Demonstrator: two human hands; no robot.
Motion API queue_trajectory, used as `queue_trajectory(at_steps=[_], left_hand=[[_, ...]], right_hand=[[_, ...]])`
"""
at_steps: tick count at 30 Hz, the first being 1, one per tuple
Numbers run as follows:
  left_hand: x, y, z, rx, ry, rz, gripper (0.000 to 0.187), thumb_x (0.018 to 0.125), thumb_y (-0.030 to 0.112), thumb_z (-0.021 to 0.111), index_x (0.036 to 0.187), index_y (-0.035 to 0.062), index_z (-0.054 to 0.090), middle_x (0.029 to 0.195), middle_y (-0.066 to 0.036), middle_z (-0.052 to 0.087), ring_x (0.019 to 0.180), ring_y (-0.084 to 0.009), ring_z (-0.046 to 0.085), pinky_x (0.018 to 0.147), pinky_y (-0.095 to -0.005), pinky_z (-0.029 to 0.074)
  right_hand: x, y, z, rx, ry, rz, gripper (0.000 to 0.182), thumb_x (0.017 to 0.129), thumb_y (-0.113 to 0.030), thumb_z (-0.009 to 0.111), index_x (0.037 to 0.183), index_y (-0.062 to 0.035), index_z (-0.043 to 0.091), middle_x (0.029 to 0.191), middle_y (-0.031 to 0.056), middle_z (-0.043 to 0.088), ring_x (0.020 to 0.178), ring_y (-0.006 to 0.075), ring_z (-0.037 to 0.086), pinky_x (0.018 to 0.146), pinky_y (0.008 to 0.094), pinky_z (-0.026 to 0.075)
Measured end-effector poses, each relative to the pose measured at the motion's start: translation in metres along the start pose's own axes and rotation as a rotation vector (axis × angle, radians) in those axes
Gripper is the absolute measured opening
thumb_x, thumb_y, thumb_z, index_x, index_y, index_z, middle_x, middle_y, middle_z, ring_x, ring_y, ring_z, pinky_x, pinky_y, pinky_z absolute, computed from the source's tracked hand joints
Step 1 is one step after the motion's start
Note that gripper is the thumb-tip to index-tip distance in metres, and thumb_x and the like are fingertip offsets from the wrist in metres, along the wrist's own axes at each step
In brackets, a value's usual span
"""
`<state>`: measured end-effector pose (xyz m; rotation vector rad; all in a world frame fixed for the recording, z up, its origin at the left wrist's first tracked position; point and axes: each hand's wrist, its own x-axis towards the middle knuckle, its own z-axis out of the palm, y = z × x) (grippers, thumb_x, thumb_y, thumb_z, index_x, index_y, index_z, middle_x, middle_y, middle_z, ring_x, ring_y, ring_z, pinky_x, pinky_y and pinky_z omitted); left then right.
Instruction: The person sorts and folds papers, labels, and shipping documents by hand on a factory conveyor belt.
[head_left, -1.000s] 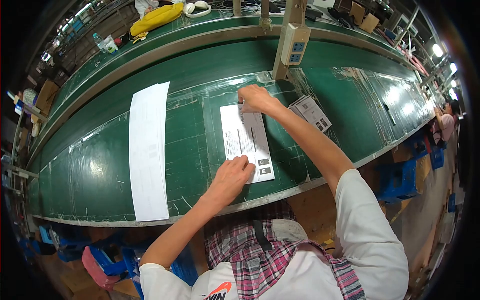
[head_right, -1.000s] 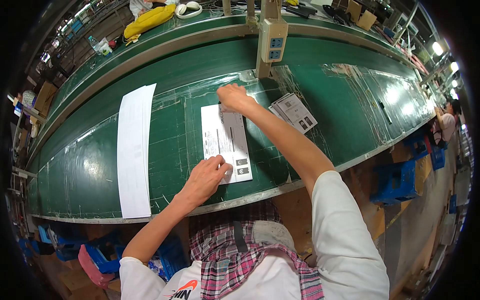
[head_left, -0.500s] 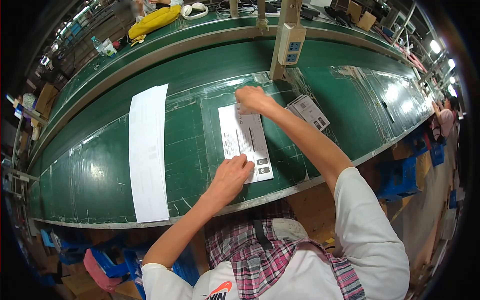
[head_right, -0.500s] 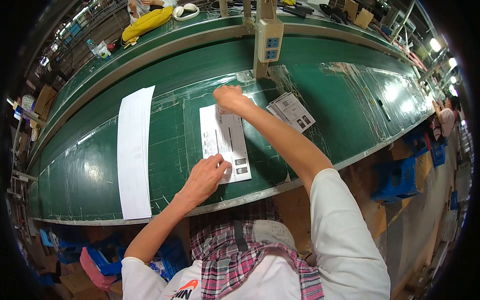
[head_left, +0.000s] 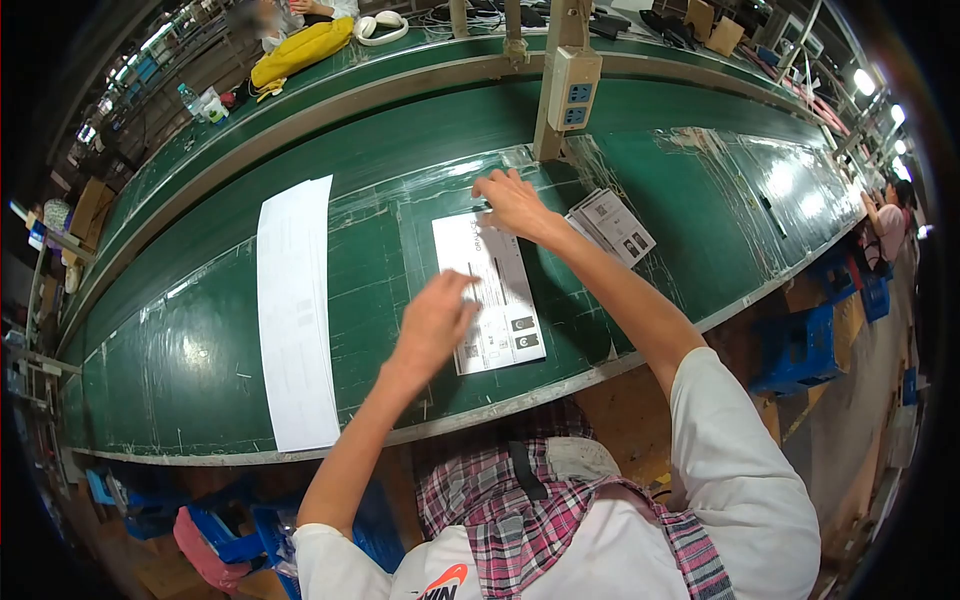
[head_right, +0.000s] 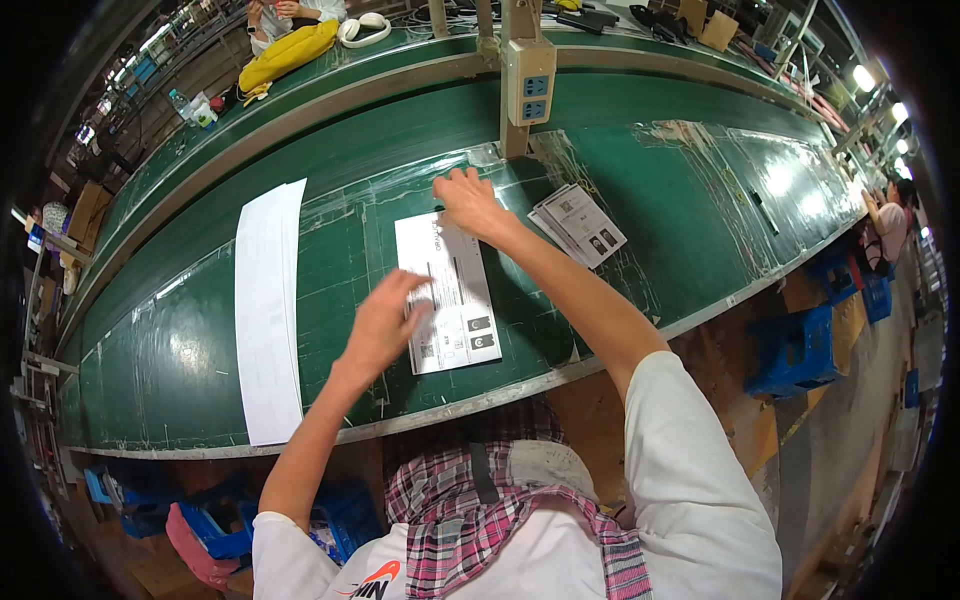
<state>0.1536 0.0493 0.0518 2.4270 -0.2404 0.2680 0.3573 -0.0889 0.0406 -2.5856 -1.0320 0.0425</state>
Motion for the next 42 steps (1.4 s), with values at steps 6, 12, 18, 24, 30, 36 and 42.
queue_trajectory(at_steps=[6, 12, 18, 24, 30, 36, 42], left_hand=[[0.07, -0.066, -0.007, 0.093, 0.171, -0.049, 0.04, 0.084, 0.013, 0.073, 0.121, 0.0013, 0.063, 0.115, -0.016, 0.063, 0.108, -0.0347, 0.062, 0.094, -0.0421, 0.049], [0.12, -0.079, -0.009, 0.327, -0.16, -0.174, 0.048, 0.07, 0.022, 0.083, 0.113, 0.0047, 0.069, 0.107, -0.017, 0.068, 0.107, -0.0362, 0.062, 0.09, -0.0511, 0.045], [0.132, -0.08, -0.015, 0.369, -0.302, -0.274, 0.039, 0.068, 0.028, 0.081, 0.096, 0.0039, 0.07, 0.092, -0.013, 0.067, 0.093, -0.0306, 0.061, 0.087, -0.0486, 0.037], [0.107, -0.073, -0.021, -0.058, -0.16, -0.232, 0.03, 0.076, 0.02, 0.078, 0.097, -0.0004, 0.068, 0.092, -0.017, 0.071, 0.089, -0.0266, 0.066, 0.079, -0.0396, 0.049], [0.088, -0.062, -0.021, -0.502, -0.113, -0.363, 0.025, 0.087, 0.016, 0.074, 0.103, -0.002, 0.067, 0.089, -0.01, 0.073, 0.079, -0.0128, 0.067, 0.075, -0.0295, 0.052], [0.071, -0.071, -0.009, -0.734, -0.01, -0.438, 0.03, 0.089, 0.015, 0.073, 0.11, -0.0064, 0.068, 0.091, -0.008, 0.074, 0.08, -0.0103, 0.066, 0.076, -0.0255, 0.053], [0.063, -0.071, 0.005, -0.647, 0.186, -0.258, 0.02, 0.087, 0.007, 0.07, 0.103, -0.0051, 0.069, 0.093, -0.007, 0.074, 0.08, -0.0096, 0.065, 0.075, -0.0253, 0.052]], right_hand=[[-0.049, 0.006, 0.001, 0.192, 0.337, -0.021, 0.04, 0.08, -0.014, 0.075, 0.118, -0.0061, 0.061, 0.115, 0.0147, 0.057, 0.108, 0.0357, 0.052, 0.092, 0.0461, 0.045], [-0.095, -0.004, 0.019, 0.329, 0.427, -0.053, 0.036, 0.084, -0.008, 0.068, 0.119, -0.0036, 0.061, 0.112, 0.0157, 0.058, 0.108, 0.0355, 0.052, 0.096, 0.0441, 0.043], [-0.097, 0.002, 0.026, 0.39, 0.444, 0.007, 0.038, 0.086, -0.009, 0.068, 0.123, -0.0022, 0.059, 0.116, 0.0164, 0.057, 0.11, 0.034, 0.051, 0.098, 0.0422, 0.042], [-0.085, 0.012, 0.018, 0.59, 0.394, 0.154, 0.053, 0.084, -0.023, 0.076, 0.127, -0.0002, 0.057, 0.115, 0.0164, 0.06, 0.108, 0.0304, 0.057, 0.095, 0.0391, 0.046], [-0.065, 0.024, 0.014, 0.915, 0.257, 0.237, 0.031, 0.083, -0.022, 0.075, 0.094, 0.0063, 0.074, 0.082, 0.012, 0.074, 0.07, 0.0151, 0.067, 0.066, 0.0308, 0.051], [-0.063, 0.031, 0.025, 0.995, 0.218, 0.216, 0.027, 0.085, -0.021, 0.075, 0.096, 0.0041, 0.075, 0.084, 0.0099, 0.075, 0.07, 0.0112, 0.065, 0.065, 0.0277, 0.05], [-0.064, 0.032, 0.017, 1.002, 0.183, 0.082, 0.023, 0.085, -0.016, 0.074, 0.098, 0.0029, 0.073, 0.084, 0.0045, 0.072, 0.069, 0.0089, 0.062, 0.064, 0.0255, 0.049]])
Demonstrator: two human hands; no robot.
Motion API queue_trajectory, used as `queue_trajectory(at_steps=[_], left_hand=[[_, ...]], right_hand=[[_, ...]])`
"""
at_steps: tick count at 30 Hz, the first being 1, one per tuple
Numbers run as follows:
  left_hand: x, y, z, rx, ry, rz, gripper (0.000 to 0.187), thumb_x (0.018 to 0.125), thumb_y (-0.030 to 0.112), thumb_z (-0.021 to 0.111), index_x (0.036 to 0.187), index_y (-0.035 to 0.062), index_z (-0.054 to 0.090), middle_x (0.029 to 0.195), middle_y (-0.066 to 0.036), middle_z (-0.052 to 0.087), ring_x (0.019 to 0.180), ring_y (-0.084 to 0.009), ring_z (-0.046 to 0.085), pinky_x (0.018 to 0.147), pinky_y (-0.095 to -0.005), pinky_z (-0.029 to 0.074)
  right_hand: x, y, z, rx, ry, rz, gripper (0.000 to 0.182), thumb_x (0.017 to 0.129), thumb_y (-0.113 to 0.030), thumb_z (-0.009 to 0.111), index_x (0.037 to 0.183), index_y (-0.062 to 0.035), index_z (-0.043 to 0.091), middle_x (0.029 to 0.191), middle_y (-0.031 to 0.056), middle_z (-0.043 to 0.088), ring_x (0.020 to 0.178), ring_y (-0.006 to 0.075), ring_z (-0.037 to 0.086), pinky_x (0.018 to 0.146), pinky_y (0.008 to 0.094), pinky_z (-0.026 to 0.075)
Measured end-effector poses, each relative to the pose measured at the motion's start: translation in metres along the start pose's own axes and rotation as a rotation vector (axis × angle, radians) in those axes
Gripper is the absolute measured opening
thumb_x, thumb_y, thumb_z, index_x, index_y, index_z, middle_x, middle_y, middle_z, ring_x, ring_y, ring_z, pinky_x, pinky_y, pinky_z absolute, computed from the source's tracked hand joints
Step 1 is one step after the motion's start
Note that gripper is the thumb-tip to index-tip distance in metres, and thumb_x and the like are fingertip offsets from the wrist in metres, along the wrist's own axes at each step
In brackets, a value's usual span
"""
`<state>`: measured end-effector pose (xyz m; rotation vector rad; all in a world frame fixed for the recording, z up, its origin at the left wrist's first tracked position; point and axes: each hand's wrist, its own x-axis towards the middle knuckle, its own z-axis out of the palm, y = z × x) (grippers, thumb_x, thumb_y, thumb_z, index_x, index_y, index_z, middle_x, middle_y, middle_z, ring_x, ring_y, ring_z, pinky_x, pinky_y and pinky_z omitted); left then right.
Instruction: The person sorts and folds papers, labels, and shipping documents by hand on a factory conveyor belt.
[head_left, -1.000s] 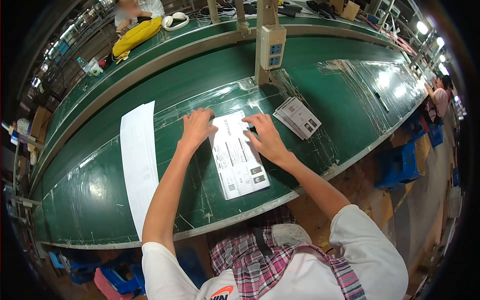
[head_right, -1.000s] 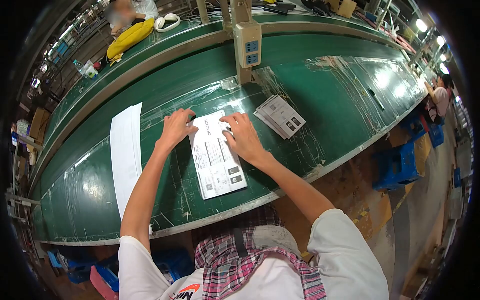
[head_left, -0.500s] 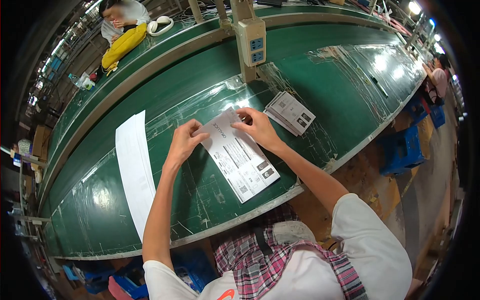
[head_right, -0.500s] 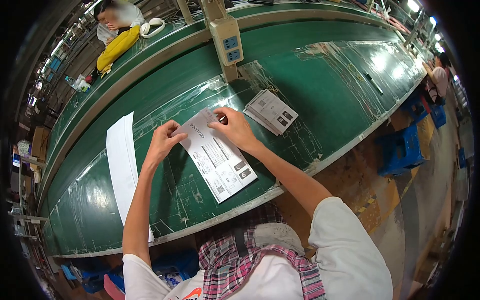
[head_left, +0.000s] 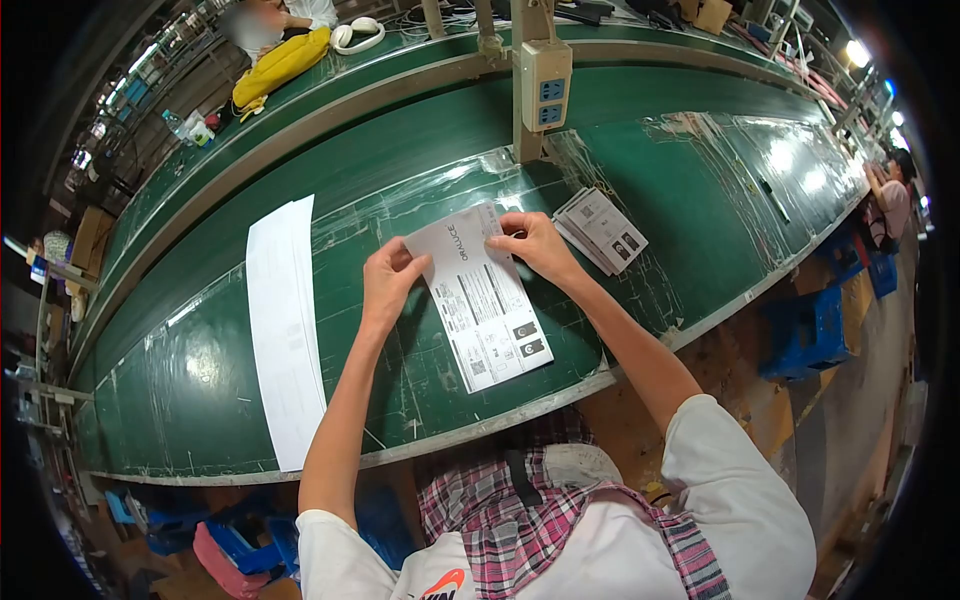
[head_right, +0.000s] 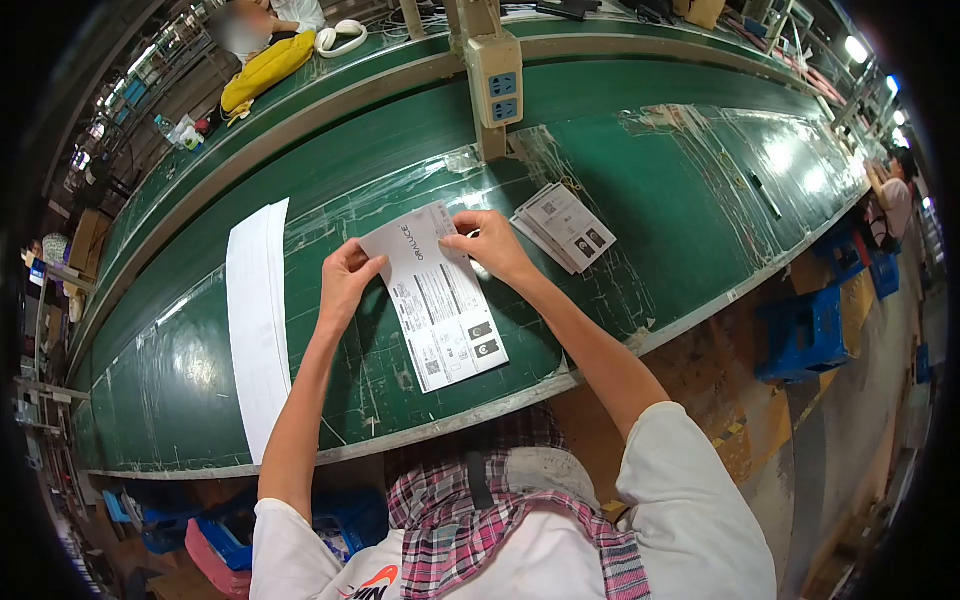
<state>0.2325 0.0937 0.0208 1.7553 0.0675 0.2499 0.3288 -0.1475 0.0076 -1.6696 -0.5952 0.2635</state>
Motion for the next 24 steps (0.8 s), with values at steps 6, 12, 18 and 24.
queue_trajectory(at_steps=[6, 12, 18, 24], left_hand=[[-0.047, 0.007, 0.016, 0.35, 0.068, 0.23, 0.018, 0.083, 0.002, 0.071, 0.101, 0.0029, 0.068, 0.092, -0.009, 0.072, 0.086, -0.023, 0.068, 0.08, -0.0337, 0.051], [-0.078, 0.004, 0.023, 0.63, -0.003, 0.374, 0.037, 0.079, -0.002, 0.076, 0.113, 0.0049, 0.064, 0.103, -0.01, 0.065, 0.1, -0.031, 0.062, 0.088, -0.038, 0.049], [-0.106, 0.035, 0.04, 0.639, 0.243, 0.577, 0.051, 0.076, -0.005, 0.075, 0.123, 0.0041, 0.057, 0.122, -0.015, 0.057, 0.115, -0.0359, 0.054, 0.098, -0.0425, 0.045], [-0.135, 0.02, 0.057, 0.793, -0.206, 0.431, 0.051, 0.088, 0.015, 0.069, 0.135, 0.0011, 0.054, 0.14, -0.017, 0.051, 0.132, -0.0367, 0.048, 0.111, -0.0459, 0.039]], right_hand=[[-0.035, -0.011, -0.003, -0.193, 0.006, -0.17, 0.013, 0.079, -0.001, 0.072, 0.092, -0.0039, 0.072, 0.095, 0.0052, 0.067, 0.098, 0.0193, 0.056, 0.086, 0.0299, 0.046], [-0.065, -0.017, -0.007, -0.374, -0.126, -0.332, 0.025, 0.073, 0.01, 0.068, 0.093, -0.0048, 0.067, 0.094, 0.0027, 0.067, 0.099, 0.0233, 0.057, 0.086, 0.0331, 0.048], [-0.064, -0.01, -0.006, -0.371, -0.089, -0.227, 0.018, 0.078, 0.005, 0.069, 0.092, -0.0034, 0.063, 0.092, 0.0071, 0.066, 0.09, 0.0269, 0.059, 0.08, 0.0368, 0.047], [-0.055, -0.012, -0.002, -0.426, -0.134, -0.258, 0.018, 0.083, 0.003, 0.068, 0.1, 0.0005, 0.062, 0.093, 0.0089, 0.064, 0.089, 0.0233, 0.059, 0.077, 0.0336, 0.049]])
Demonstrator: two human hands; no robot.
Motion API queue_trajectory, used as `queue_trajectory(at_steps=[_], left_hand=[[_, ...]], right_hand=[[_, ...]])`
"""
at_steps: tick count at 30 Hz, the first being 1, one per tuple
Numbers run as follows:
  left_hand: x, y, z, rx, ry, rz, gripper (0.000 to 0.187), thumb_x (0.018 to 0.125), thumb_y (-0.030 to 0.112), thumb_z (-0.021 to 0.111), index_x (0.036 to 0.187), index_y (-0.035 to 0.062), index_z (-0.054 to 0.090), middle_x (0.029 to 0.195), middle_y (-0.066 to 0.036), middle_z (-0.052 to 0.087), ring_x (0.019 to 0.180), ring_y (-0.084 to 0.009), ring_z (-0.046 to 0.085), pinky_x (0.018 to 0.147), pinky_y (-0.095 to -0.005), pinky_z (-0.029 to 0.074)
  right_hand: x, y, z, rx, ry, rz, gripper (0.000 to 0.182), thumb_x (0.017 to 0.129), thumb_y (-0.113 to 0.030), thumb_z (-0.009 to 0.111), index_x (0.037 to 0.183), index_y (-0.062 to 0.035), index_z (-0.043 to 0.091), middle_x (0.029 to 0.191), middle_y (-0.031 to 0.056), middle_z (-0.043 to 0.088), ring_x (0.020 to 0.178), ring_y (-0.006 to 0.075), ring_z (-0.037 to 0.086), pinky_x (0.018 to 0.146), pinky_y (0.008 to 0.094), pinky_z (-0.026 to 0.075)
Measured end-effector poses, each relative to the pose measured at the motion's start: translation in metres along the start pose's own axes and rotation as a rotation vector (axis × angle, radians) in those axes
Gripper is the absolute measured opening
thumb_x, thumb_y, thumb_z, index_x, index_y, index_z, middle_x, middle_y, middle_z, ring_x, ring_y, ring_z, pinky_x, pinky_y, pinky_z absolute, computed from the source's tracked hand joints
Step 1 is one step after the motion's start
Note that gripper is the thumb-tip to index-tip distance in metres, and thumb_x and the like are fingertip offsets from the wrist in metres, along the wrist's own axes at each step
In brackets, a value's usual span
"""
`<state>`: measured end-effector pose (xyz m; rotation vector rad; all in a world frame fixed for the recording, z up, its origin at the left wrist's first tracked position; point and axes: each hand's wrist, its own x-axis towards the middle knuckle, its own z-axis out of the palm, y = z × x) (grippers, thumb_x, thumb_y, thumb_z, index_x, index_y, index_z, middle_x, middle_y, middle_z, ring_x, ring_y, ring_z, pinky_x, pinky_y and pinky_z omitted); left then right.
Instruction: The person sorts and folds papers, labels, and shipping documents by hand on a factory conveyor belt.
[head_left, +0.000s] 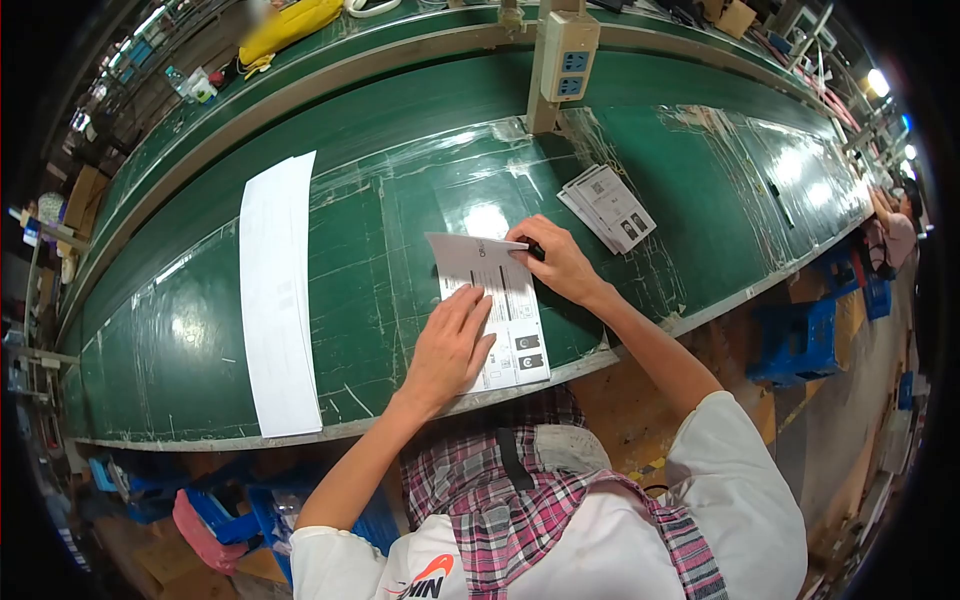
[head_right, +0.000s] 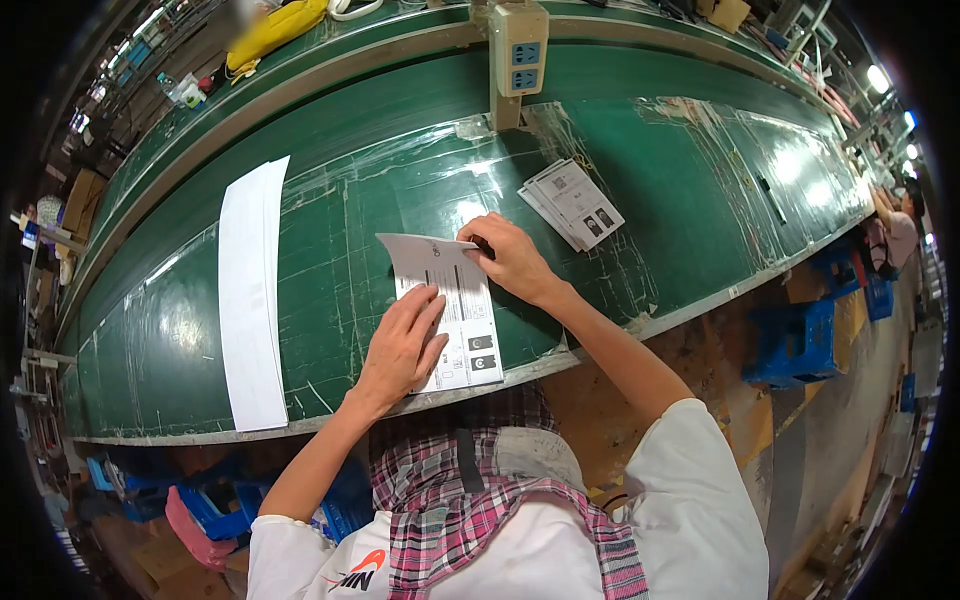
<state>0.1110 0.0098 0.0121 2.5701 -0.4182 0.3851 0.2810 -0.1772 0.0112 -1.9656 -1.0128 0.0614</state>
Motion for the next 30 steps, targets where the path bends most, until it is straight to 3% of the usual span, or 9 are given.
queue_trajectory(at_steps=[6, 10, 14, 16, 20, 23, 29, 30], left_hand=[[-0.002, -0.002, 0.005, -0.027, -0.03, -0.025, 0.05, 0.091, 0.017, 0.066, 0.137, 0.0011, 0.051, 0.145, -0.018, 0.047, 0.139, -0.0377, 0.041, 0.114, -0.0473, 0.036], [-0.003, -0.002, 0.005, -0.031, -0.038, -0.028, 0.05, 0.091, 0.017, 0.066, 0.137, 0.0018, 0.051, 0.147, -0.018, 0.045, 0.139, -0.0379, 0.04, 0.114, -0.0475, 0.035], [-0.003, -0.003, 0.005, -0.027, -0.045, -0.021, 0.051, 0.091, 0.017, 0.066, 0.137, 0.0018, 0.051, 0.148, -0.018, 0.044, 0.14, -0.0377, 0.04, 0.115, -0.0473, 0.035], [-0.003, -0.003, 0.007, -0.018, -0.022, -0.009, 0.051, 0.091, 0.017, 0.067, 0.137, 0.0019, 0.052, 0.145, -0.019, 0.045, 0.137, -0.0382, 0.042, 0.113, -0.0467, 0.036], [-0.003, -0.001, 0.004, -0.104, 0.005, -0.057, 0.048, 0.091, 0.017, 0.067, 0.134, 0.0025, 0.054, 0.136, -0.021, 0.049, 0.129, -0.0389, 0.047, 0.109, -0.0457, 0.039], [-0.004, 0.003, 0.003, -0.064, 0.033, -0.067, 0.045, 0.09, 0.018, 0.066, 0.131, 0.0015, 0.056, 0.131, -0.02, 0.049, 0.127, -0.0379, 0.047, 0.108, -0.0454, 0.039], [-0.011, 0.004, -0.001, -0.013, -0.05, -0.099, 0.043, 0.09, 0.021, 0.067, 0.127, 0.0004, 0.058, 0.121, -0.02, 0.052, 0.115, -0.0357, 0.05, 0.1, -0.0456, 0.043], [-0.013, 0.003, -0.001, 0.025, -0.011, -0.045, 0.042, 0.09, 0.022, 0.067, 0.124, -0.0008, 0.059, 0.117, -0.02, 0.053, 0.111, -0.0351, 0.05, 0.097, -0.0456, 0.043]], right_hand=[[0.009, -0.024, -0.013, 0.032, 0.003, -0.068, 0.035, 0.084, -0.011, 0.074, 0.115, -0.0007, 0.063, 0.099, 0.0099, 0.067, 0.096, 0.0221, 0.063, 0.087, 0.035, 0.051], [0.035, -0.042, -0.023, 0.065, -0.082, 0.072, 0.047, 0.083, -0.025, 0.078, 0.121, -0.0011, 0.064, 0.092, 0.0119, 0.069, 0.085, 0.0246, 0.067, 0.085, 0.0359, 0.052], [0.066, -0.044, -0.024, -0.225, -0.164, 0.269, 0.047, 0.081, -0.025, 0.078, 0.12, 0.0001, 0.067, 0.092, 0.0184, 0.07, 0.09, 0.0267, 0.069, 0.08, 0.0366, 0.053], [0.074, -0.005, -0.012, -0.18, -0.147, 0.181, 0.043, 0.082, -0.021, 0.076, 0.118, 0.0003, 0.068, 0.09, 0.019, 0.07, 0.087, 0.0266, 0.069, 0.078, 0.0371, 0.053], [0.068, -0.041, -0.017, -0.084, -0.233, 0.163, 0.025, 0.085, -0.01, 0.071, 0.108, -0.0003, 0.072, 0.091, 0.0171, 0.07, 0.085, 0.0289, 0.069, 0.076, 0.0386, 0.053], [0.032, -0.067, -0.013, -0.273, -0.118, -0.016, 0.014, 0.087, -0.005, 0.067, 0.1, -0.0025, 0.07, 0.094, 0.0125, 0.071, 0.087, 0.0303, 0.068, 0.076, 0.0393, 0.054], [-0.024, -0.061, 0.017, -0.451, 0.05, -0.298, 0.022, 0.076, 0.003, 0.064, 0.096, -0.0068, 0.066, 0.102, 0.0055, 0.068, 0.096, 0.0252, 0.066, 0.081, 0.0369, 0.054], [-0.031, -0.058, 0.02, -0.48, 0.014, -0.286, 0.02, 0.082, -0.005, 0.061, 0.101, -0.0076, 0.064, 0.11, 0.0058, 0.064, 0.103, 0.0255, 0.064, 0.088, 0.0371, 0.052]])
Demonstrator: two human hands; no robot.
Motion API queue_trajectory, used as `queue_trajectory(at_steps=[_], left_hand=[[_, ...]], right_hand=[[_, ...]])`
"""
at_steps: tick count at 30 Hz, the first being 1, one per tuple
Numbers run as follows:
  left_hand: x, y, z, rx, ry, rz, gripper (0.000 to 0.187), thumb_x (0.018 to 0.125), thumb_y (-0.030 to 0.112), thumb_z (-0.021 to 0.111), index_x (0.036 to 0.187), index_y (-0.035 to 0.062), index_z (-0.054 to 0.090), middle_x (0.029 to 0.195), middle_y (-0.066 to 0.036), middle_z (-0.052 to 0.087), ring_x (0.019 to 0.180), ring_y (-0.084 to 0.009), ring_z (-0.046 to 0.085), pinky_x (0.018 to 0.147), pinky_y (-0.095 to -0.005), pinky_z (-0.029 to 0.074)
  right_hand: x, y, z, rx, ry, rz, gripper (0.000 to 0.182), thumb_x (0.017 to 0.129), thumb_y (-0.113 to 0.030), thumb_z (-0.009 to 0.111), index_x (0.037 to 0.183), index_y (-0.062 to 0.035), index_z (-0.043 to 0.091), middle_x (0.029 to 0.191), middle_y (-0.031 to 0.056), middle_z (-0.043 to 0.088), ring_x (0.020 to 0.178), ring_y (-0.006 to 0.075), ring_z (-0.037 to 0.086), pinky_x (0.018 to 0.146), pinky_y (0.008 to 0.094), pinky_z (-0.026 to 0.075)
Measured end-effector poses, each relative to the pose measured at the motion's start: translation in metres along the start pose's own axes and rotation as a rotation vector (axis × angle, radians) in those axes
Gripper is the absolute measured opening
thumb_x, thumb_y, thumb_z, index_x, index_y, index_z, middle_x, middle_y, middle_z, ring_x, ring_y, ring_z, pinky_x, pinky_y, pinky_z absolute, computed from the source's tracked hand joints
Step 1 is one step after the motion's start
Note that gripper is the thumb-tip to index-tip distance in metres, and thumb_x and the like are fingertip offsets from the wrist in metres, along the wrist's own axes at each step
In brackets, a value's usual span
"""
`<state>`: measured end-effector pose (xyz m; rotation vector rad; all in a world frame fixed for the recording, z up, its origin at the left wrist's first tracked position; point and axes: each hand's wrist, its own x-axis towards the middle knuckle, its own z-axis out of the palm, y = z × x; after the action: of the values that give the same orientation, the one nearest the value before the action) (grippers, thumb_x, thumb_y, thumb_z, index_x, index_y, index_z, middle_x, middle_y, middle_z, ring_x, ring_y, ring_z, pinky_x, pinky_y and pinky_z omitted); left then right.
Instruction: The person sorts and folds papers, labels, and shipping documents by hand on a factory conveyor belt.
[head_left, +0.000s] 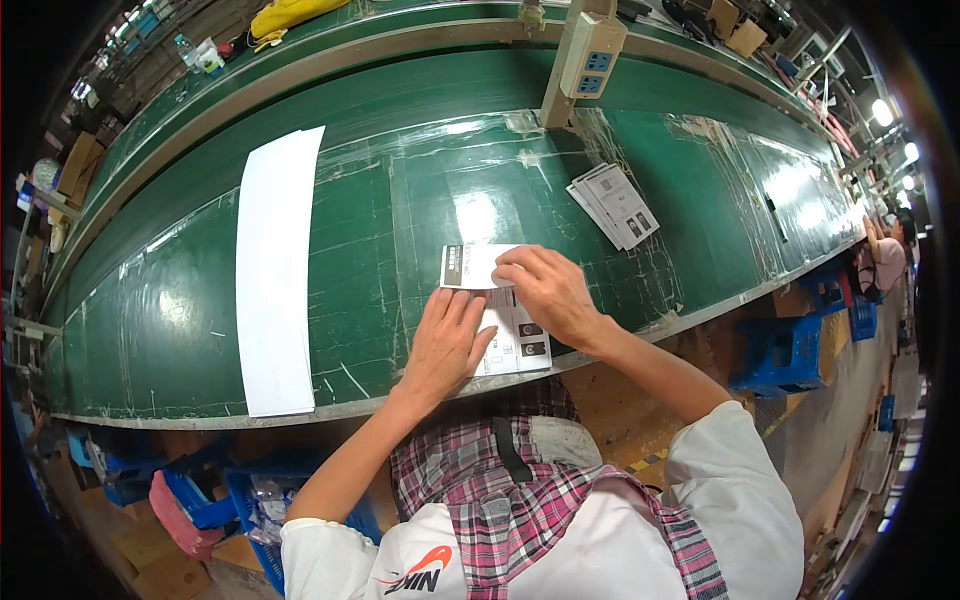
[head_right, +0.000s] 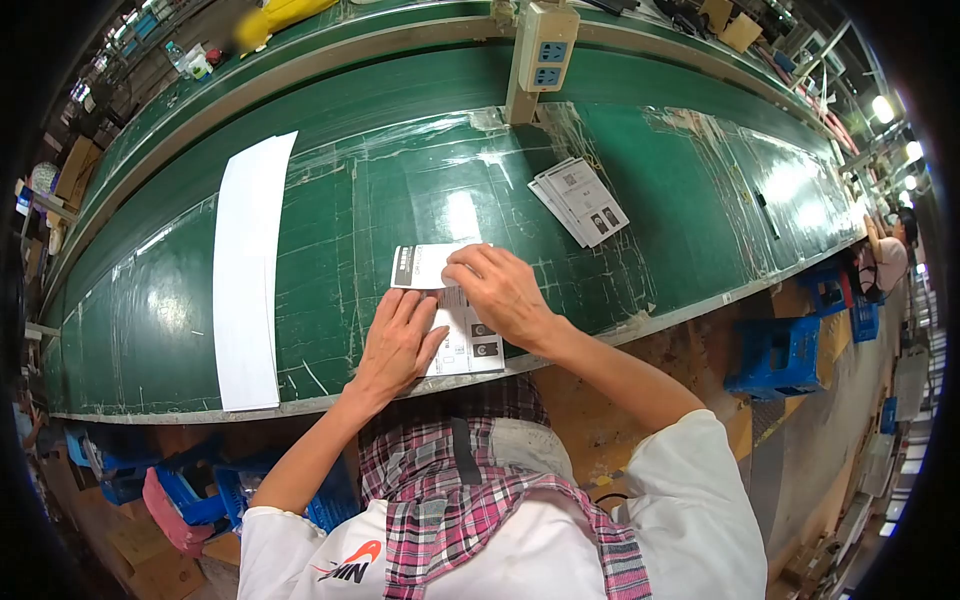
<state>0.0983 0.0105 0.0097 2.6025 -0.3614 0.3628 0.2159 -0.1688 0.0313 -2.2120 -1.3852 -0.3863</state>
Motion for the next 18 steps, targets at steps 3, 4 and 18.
queue_trajectory(at_steps=[3, 4, 18], left_hand=[[-0.005, 0.004, 0.001, 0.009, 0.107, -0.018, 0.038, 0.089, 0.02, 0.068, 0.118, -0.0023, 0.06, 0.116, -0.02, 0.052, 0.108, -0.0355, 0.05, 0.097, -0.0462, 0.042], [-0.008, 0.005, -0.001, 0.024, 0.13, -0.031, 0.04, 0.088, 0.019, 0.07, 0.119, -0.0022, 0.059, 0.116, -0.02, 0.052, 0.108, -0.0359, 0.05, 0.097, -0.046, 0.042], [-0.015, 0.002, -0.01, 0.095, 0.18, -0.13, 0.068, 0.084, 0.025, 0.077, 0.14, 0.0046, 0.046, 0.134, -0.017, 0.045, 0.122, -0.0356, 0.044, 0.105, -0.0498, 0.032]], right_hand=[[-0.006, -0.001, 0.011, -0.016, 0.049, -0.016, 0.021, 0.082, -0.006, 0.061, 0.102, -0.0073, 0.065, 0.11, 0.0061, 0.064, 0.105, 0.0255, 0.064, 0.091, 0.0378, 0.051], [-0.007, -0.001, 0.013, -0.014, 0.056, -0.017, 0.021, 0.082, -0.006, 0.062, 0.103, -0.0073, 0.065, 0.111, 0.006, 0.063, 0.106, 0.0255, 0.063, 0.093, 0.0383, 0.051], [-0.018, 0.0, 0.014, 0.071, 0.021, -0.104, 0.027, 0.077, -0.004, 0.067, 0.104, -0.0079, 0.065, 0.114, 0.0064, 0.062, 0.112, 0.0281, 0.059, 0.1, 0.0429, 0.048]])
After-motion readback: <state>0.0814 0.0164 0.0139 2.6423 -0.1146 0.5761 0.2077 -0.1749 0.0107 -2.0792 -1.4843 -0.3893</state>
